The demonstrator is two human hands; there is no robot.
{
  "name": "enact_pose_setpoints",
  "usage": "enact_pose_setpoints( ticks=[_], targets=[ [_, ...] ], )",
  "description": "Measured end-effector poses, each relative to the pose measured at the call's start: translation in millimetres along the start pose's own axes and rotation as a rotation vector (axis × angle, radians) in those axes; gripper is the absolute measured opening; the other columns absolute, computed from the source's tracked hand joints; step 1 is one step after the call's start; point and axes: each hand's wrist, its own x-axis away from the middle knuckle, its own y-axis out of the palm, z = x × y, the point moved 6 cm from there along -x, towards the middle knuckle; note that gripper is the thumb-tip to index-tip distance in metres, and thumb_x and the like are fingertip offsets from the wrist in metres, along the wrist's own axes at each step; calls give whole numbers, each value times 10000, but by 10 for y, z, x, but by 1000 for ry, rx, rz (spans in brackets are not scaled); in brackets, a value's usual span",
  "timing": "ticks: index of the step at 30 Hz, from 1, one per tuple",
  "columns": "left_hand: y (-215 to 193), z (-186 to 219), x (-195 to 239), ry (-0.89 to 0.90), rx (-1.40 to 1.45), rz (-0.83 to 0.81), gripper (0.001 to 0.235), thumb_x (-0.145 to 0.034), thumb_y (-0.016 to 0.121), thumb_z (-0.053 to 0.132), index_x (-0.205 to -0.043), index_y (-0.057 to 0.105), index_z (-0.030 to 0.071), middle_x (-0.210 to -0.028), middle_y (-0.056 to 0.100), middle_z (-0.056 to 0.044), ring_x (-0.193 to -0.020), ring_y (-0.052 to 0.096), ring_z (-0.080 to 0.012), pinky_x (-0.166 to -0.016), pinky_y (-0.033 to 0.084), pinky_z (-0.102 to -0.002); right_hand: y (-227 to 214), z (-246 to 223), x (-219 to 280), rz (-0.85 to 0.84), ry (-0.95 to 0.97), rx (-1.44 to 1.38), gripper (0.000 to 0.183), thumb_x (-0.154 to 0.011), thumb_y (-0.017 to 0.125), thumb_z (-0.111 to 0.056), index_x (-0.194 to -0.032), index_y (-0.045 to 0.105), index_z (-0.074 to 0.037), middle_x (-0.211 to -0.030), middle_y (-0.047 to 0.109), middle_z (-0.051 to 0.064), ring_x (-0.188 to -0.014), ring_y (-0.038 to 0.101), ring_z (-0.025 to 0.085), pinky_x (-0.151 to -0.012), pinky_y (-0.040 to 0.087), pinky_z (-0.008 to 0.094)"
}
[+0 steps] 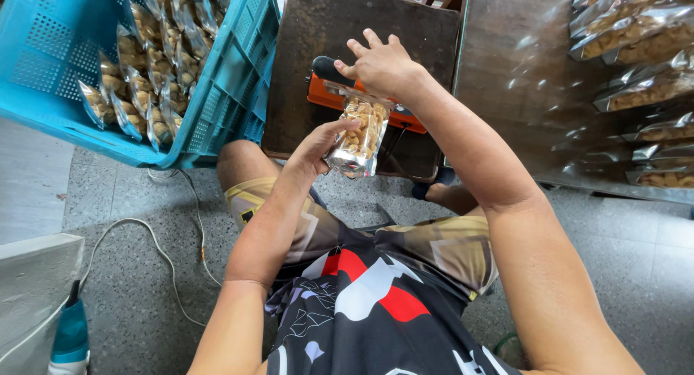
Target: The person repeatedly picks clear plastic bags filled with snacks from a blue crate, seals them using a handheld heat sealer, and places the sealed bags onto a nearby glass table. The process is continuous and repetitive throughout the clip.
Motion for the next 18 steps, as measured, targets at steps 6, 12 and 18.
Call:
enact_pose_setpoints(
  ticks=[6,12,18],
  targets=[
    [23,-35,141,25,9,-11,509,-872,751,258,-1255,601,-41,-1015,740,-164,-830,767,-229,-742,659,-380,-163,68,197,55,-11,-65,757,-884,549,-26,-1540,447,-390,-1657,286,146,-1498,275,409,-1090,398,572],
    [86,-53,646,120,-11,-86,487,-918,721,254,-1290,579,-27,-1039,714,-131,-848,745,-218,-749,640,-381,-463,270,766,252,-90,-207,748,-878,527,31,-1561,494,-272,-1637,356,214,-1472,363,430,-1141,394,522],
    [272,95,1072,282,-20,-199,626,-905,688,180,-1459,455,8,-1193,684,-101,-1017,702,-196,-865,602,-353,-763,232,1074,69,40,-940,517,-1041,569,-329,-1521,454,-172,-1353,681,109,-1200,663,230,-1001,555,400]
  ],
)
